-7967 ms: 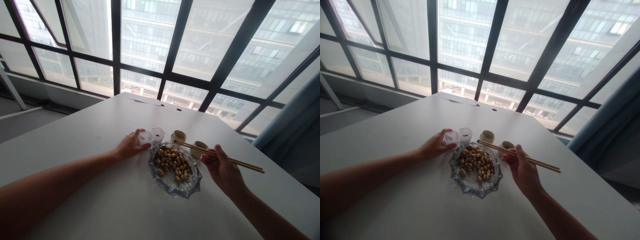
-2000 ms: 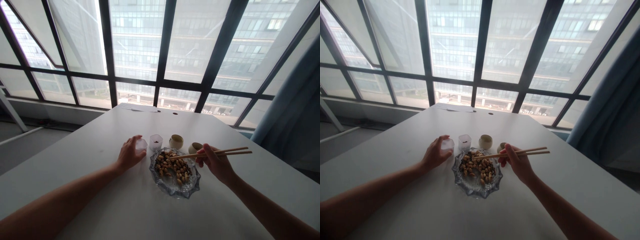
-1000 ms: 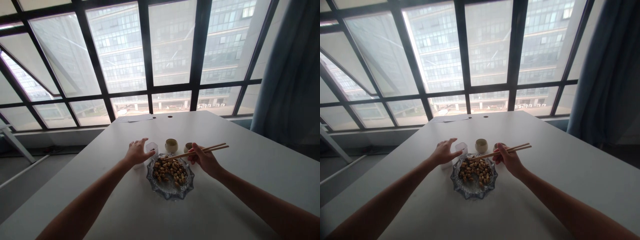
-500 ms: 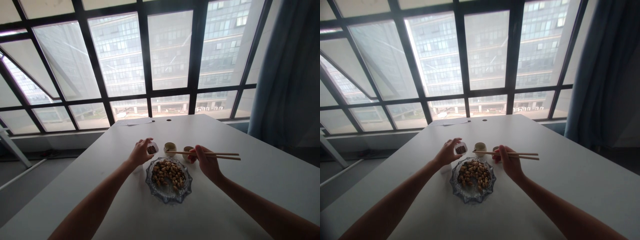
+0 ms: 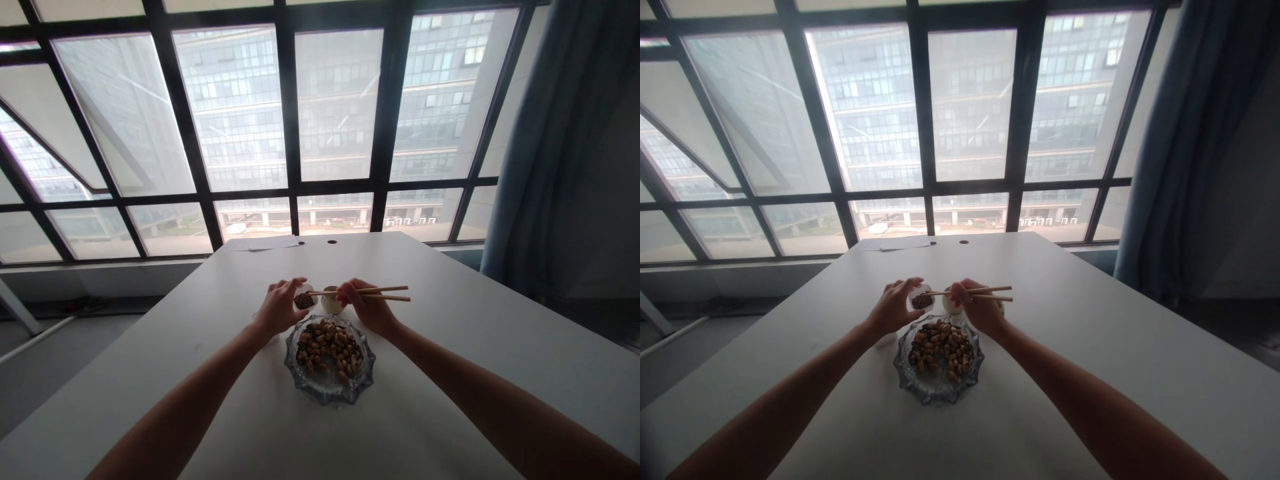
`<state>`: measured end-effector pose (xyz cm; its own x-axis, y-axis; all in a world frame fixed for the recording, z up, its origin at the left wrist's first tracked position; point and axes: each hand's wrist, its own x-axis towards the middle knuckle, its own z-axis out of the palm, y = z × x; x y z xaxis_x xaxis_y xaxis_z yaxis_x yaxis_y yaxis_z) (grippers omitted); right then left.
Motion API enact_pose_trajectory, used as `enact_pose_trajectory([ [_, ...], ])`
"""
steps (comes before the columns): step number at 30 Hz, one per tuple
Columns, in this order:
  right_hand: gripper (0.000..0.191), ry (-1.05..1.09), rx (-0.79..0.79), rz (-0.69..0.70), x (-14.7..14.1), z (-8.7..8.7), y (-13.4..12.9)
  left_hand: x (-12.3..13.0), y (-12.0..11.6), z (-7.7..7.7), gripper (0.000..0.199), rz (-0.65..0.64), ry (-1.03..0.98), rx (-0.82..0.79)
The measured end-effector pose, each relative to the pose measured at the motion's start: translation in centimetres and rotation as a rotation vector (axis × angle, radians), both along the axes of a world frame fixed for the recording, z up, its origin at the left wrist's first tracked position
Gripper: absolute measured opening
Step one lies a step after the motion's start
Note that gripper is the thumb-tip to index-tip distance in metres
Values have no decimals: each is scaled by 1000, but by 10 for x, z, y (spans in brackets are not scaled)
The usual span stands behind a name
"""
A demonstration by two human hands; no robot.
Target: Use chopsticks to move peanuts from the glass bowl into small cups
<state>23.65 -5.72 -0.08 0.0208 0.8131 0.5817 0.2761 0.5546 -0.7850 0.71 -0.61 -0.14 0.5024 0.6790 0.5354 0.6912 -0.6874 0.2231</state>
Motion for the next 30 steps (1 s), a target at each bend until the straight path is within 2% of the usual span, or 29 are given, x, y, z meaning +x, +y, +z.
enact_pose_trajectory([
  [4,61,-5,-114,24,24,18,-18,0,4,-3,61,64,36,-77],
  [7,67,-162,-390,167,37,33,-35,1,8,-2,60,114,76,-155],
  [10,68,-301,-512,267,36,36,-43,2,11,-1,60,139,125,-208],
  [14,63,-262,-444,235,26,22,-40,-6,12,-4,59,135,135,-193],
  [18,63,-104,-336,97,28,13,-36,-29,7,-14,50,106,28,-28],
  [20,64,-96,-348,100,31,15,-39,-44,3,-22,46,121,-36,45],
  [25,65,-272,-490,268,33,21,-51,-68,-5,-48,43,154,-169,152],
  [30,62,-177,-353,148,29,12,-49,-69,-7,-70,46,135,-240,167],
])
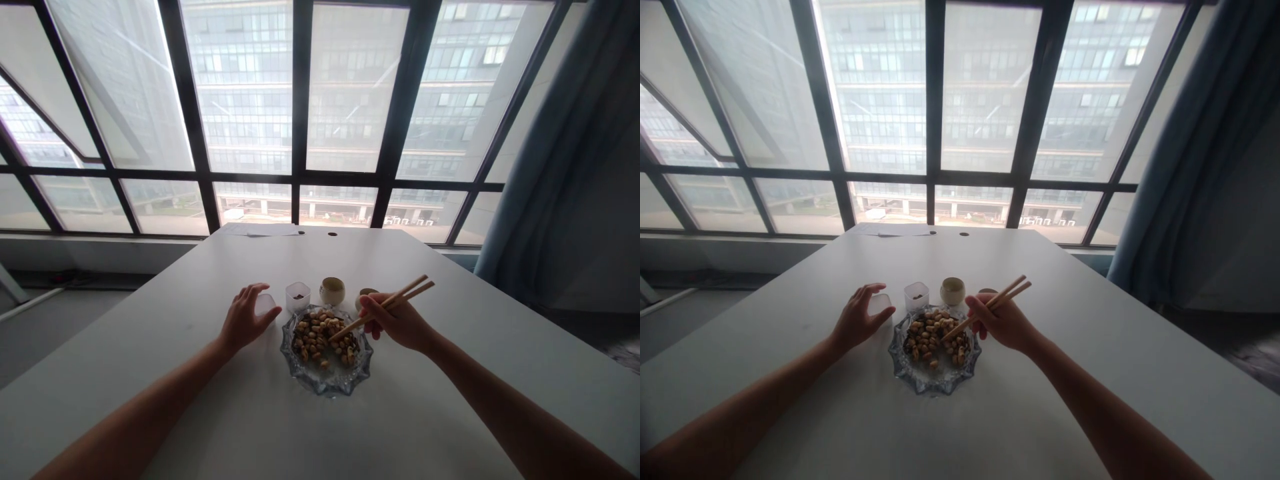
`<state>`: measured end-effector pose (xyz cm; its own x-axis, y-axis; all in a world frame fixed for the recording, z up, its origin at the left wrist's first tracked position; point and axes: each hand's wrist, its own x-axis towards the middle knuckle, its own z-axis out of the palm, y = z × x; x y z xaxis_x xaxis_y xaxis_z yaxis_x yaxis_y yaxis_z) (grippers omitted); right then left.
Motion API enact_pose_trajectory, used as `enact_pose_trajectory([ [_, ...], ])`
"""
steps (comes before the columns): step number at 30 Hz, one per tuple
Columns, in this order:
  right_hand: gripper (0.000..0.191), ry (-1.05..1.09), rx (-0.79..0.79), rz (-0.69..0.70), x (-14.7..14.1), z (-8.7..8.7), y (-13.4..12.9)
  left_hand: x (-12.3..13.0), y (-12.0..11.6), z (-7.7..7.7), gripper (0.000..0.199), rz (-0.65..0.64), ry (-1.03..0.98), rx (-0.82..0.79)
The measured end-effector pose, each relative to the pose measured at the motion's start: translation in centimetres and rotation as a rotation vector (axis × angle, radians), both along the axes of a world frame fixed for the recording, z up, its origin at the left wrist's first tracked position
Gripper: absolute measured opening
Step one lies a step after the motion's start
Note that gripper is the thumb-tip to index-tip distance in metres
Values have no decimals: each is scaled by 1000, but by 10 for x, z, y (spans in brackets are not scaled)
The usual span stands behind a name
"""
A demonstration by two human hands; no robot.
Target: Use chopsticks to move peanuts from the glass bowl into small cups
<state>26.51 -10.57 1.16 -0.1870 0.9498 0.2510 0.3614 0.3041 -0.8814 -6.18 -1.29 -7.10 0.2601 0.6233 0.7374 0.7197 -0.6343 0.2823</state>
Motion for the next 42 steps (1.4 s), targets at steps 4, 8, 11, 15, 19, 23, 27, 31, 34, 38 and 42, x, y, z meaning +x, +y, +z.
enact_pose_trajectory([
  [4,62,28,5,16,2,2,-1,2,0,-8,46,1,-4,-33],
  [8,56,-33,15,176,2,8,-9,2,0,-9,45,1,-4,-40],
  [11,51,-88,46,269,-2,9,-14,2,-1,-9,46,1,2,-38],
  [15,47,-172,87,318,-8,8,-17,2,-2,-8,45,7,9,-38],
  [19,50,-187,52,296,-12,10,-18,2,-3,-8,44,10,25,-55],
  [23,51,-167,26,277,-11,10,-17,2,-3,-7,44,7,30,-64],
  [27,54,-114,27,222,-5,11,-14,2,-3,-7,43,5,30,-63],
  [31,61,-116,-31,173,-2,15,-15,2,-4,-6,42,3,29,-54],
  [34,62,-148,-67,147,-5,16,-17,3,-4,-6,42,-1,32,-52],
  [38,63,-174,-62,135,-8,17,-18,3,-4,-5,42,3,25,-64],
  [42,64,-185,-3,110,-7,21,-21,3,-5,-5,42,0,21,-69],
])
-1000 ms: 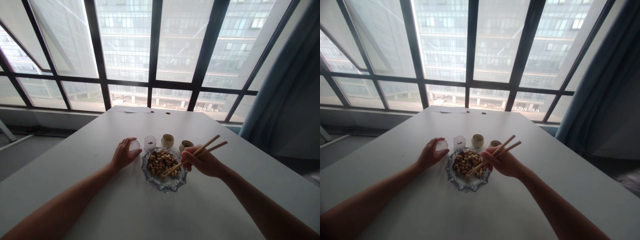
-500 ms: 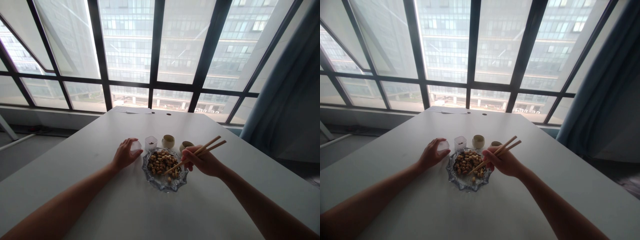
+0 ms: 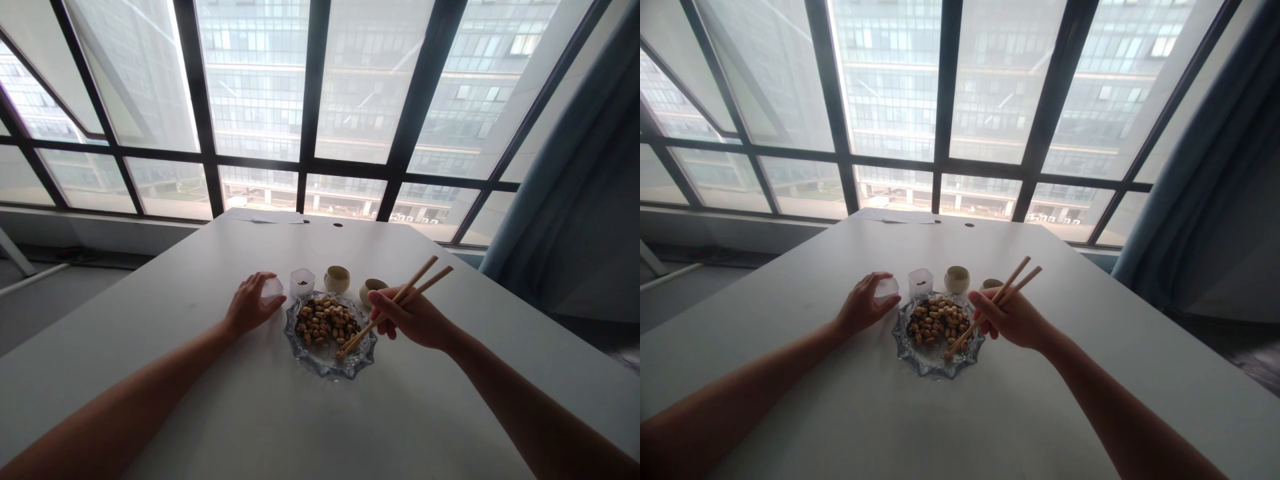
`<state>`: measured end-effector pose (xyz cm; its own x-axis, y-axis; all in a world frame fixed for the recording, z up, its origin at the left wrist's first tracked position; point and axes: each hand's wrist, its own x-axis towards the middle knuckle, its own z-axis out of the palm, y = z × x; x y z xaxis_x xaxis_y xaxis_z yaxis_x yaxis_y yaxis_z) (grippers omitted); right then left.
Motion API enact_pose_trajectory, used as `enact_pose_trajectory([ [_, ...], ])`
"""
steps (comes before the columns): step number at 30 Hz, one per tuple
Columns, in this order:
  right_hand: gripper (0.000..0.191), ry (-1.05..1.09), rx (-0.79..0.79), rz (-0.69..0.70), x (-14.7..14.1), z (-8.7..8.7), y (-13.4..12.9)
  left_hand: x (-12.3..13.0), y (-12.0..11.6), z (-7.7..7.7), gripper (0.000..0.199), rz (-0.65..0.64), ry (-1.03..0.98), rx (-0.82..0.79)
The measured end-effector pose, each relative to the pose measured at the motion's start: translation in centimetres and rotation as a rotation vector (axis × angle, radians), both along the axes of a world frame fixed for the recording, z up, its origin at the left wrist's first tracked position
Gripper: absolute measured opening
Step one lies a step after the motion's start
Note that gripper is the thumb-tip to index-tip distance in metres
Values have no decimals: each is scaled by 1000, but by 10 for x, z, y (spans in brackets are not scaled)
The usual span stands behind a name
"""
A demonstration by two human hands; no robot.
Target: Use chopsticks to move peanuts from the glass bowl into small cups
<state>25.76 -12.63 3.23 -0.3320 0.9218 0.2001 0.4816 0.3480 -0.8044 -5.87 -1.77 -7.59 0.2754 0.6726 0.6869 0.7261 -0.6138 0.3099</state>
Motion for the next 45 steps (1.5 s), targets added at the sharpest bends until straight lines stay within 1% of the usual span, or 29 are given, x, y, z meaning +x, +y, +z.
enact_pose_trajectory([
  [7,64,-50,48,-9,0,1,-2,0,1,-1,42,1,2,-4],
  [19,57,-64,22,76,0,-6,1,0,1,-1,41,4,24,-1],
  [24,60,-35,-5,59,0,-4,-1,0,-1,1,41,7,24,-9],
  [26,62,11,-36,22,-1,-4,0,0,-1,1,41,7,22,-6],
  [28,62,106,-49,-63,-1,-6,3,0,0,1,40,7,23,-7],
  [30,61,270,-43,-183,1,-8,10,0,0,1,40,7,24,-7],
  [32,57,478,-60,-304,3,-12,19,0,0,1,40,8,25,-3],
  [34,51,664,-112,-401,5,-15,27,0,0,0,40,10,26,-4],
  [36,47,787,-163,-466,7,-18,33,0,1,-1,41,11,26,-10],
  [39,43,853,-201,-501,9,-21,38,-1,2,-2,41,5,26,-13],
  [42,43,838,-195,-494,9,-23,39,-1,2,-3,42,5,22,-11],
  [43,45,817,-155,-489,9,-24,38,-1,1,-2,42,5,18,-9],
  [44,47,787,-81,-482,9,-25,36,0,1,-2,44,2,13,-6],
  [45,49,743,26,-473,8,-25,34,0,0,-1,45,-3,5,2],
])
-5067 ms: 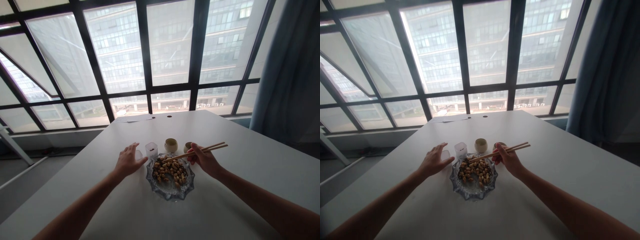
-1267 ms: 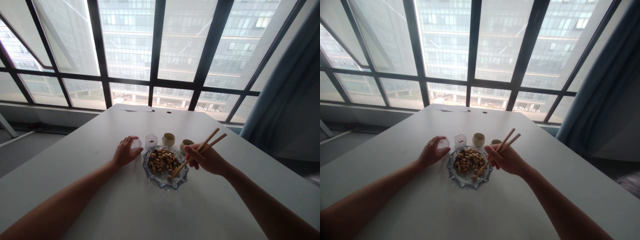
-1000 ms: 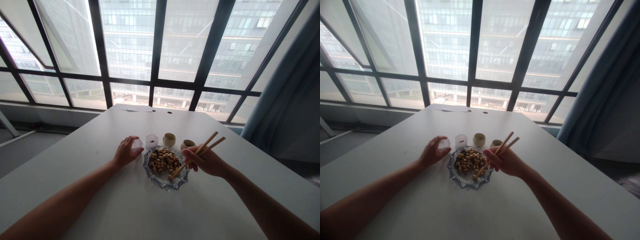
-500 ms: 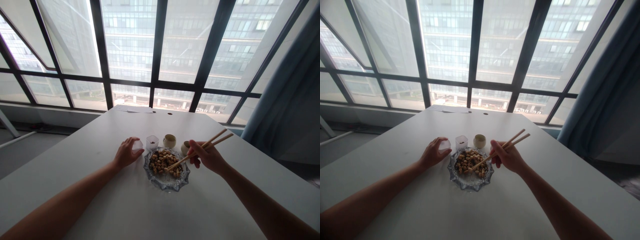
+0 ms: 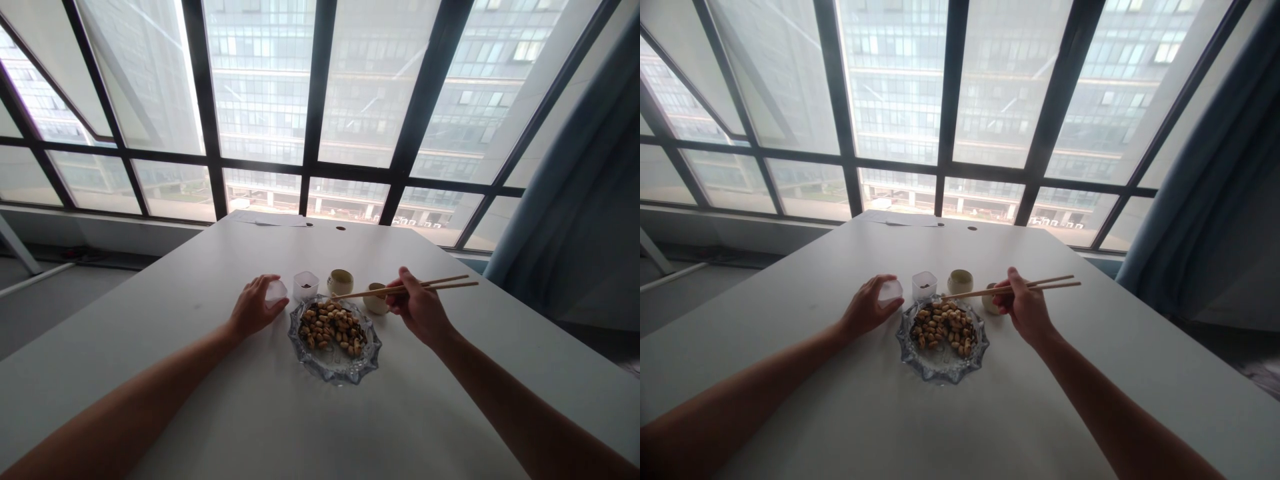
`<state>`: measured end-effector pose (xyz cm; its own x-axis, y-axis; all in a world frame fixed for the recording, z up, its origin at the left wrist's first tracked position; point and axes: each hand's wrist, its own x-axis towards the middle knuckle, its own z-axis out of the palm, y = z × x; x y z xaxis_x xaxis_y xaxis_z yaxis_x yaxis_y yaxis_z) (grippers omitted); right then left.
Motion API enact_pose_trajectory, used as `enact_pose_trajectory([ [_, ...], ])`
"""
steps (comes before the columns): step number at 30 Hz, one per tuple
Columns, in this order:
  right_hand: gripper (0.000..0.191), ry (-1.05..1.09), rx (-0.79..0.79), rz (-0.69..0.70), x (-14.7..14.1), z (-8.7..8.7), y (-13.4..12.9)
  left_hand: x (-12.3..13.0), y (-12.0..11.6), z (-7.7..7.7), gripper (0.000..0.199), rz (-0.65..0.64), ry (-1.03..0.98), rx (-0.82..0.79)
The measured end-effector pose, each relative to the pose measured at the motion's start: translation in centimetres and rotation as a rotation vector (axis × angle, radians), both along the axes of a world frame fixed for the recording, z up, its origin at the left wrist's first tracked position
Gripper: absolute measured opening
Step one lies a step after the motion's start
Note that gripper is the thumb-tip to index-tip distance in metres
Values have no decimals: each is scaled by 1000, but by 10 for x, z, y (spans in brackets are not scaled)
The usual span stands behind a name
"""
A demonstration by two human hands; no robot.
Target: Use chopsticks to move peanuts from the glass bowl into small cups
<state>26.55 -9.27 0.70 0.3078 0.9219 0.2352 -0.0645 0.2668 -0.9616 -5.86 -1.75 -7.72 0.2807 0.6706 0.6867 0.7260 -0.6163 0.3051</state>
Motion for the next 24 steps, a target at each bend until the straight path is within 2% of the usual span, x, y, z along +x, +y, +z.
enact_pose_trajectory([
  [4,50,-380,411,-45,-4,0,-18,2,-3,2,47,-28,-18,59],
  [6,46,-496,507,-9,-7,1,-26,2,-5,3,47,-22,-9,59],
  [10,47,-445,491,12,-10,7,-29,-3,-6,11,48,44,10,-72],
  [14,53,-285,384,-47,0,14,-17,0,-3,40,63,85,99,-180],
  [16,56,-196,345,-105,9,15,-8,14,0,60,67,82,153,-192],
  [19,56,-92,300,-197,24,14,4,53,6,83,67,9,243,-218],
  [21,55,-50,273,-236,32,11,11,84,14,91,70,-44,337,-264],
  [24,54,-20,252,-262,41,8,17,126,32,93,81,-58,496,-413],
])
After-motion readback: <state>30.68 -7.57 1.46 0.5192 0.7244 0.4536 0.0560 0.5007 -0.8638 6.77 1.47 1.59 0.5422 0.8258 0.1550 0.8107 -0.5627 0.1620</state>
